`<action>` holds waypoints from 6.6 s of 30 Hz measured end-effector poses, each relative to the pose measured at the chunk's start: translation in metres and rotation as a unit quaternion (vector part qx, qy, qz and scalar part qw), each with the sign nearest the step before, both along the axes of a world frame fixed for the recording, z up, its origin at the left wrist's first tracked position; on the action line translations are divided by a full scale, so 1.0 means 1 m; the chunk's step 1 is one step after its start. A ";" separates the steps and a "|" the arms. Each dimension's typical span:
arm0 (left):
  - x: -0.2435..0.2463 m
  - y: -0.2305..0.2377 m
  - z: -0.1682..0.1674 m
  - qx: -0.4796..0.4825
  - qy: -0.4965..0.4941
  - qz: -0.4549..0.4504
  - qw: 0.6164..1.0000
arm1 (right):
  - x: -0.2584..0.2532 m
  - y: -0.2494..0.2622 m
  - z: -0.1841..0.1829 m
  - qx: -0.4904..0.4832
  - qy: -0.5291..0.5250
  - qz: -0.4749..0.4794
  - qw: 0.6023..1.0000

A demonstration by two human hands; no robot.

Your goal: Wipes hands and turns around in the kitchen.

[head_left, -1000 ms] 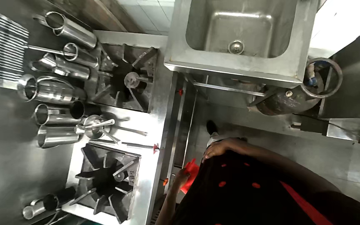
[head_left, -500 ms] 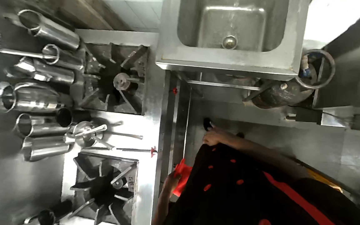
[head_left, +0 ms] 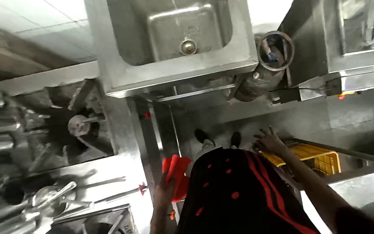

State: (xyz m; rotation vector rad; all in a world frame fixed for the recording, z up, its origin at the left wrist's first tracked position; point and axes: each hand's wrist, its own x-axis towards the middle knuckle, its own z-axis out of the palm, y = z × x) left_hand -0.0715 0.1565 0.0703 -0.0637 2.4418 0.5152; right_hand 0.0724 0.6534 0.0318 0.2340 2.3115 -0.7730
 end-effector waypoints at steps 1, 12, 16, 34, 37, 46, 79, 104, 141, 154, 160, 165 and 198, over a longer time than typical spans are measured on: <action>-0.008 0.008 0.010 0.019 0.031 -0.020 0.999 | 0.004 0.000 0.029 -0.030 0.056 -0.058 0.996; -0.066 0.202 0.102 0.305 0.001 -0.191 0.933 | 0.012 -0.004 0.050 -0.159 0.152 -0.321 0.921; -0.029 0.300 0.146 0.453 -0.196 -0.316 0.811 | -0.042 -0.019 0.155 -0.359 0.381 -0.327 0.787; -0.002 0.237 0.162 0.474 -0.424 -0.557 0.534 | 0.034 -0.042 -0.057 -0.048 -0.132 -0.164 0.976; -0.004 0.231 0.160 0.492 -0.413 -0.533 0.551 | 0.035 -0.021 0.063 -0.158 0.084 -0.250 0.952; 0.007 0.234 0.153 0.488 -0.402 -0.547 0.549 | 0.023 -0.059 -0.030 -0.090 -0.100 -0.081 0.988; 0.063 0.333 0.148 0.319 -0.550 -0.676 0.374 | 0.206 -0.112 0.130 0.001 0.081 -0.462 0.883; 0.047 0.304 0.134 0.069 -0.626 -0.776 0.031 | 0.167 -0.372 0.015 0.054 -0.031 -0.773 0.632; 0.069 0.334 0.130 0.086 -0.636 -0.763 0.076 | 0.167 -0.365 0.044 -0.033 0.127 -0.812 0.568; 0.061 0.363 0.131 0.088 -0.634 -0.764 0.083 | 0.163 -0.364 0.043 -0.157 0.364 -0.817 0.419; 0.060 0.362 0.126 0.072 -0.664 -0.742 0.063 | 0.177 -0.368 -0.098 -0.066 0.032 -0.858 0.509; 0.067 0.357 0.126 0.078 -0.667 -0.739 0.050 | 0.173 -0.353 0.051 -0.067 0.276 -0.866 0.412; -0.175 0.310 0.148 0.407 -0.270 -0.620 0.614 | -0.009 -0.204 -0.053 0.028 -0.114 -0.417 0.902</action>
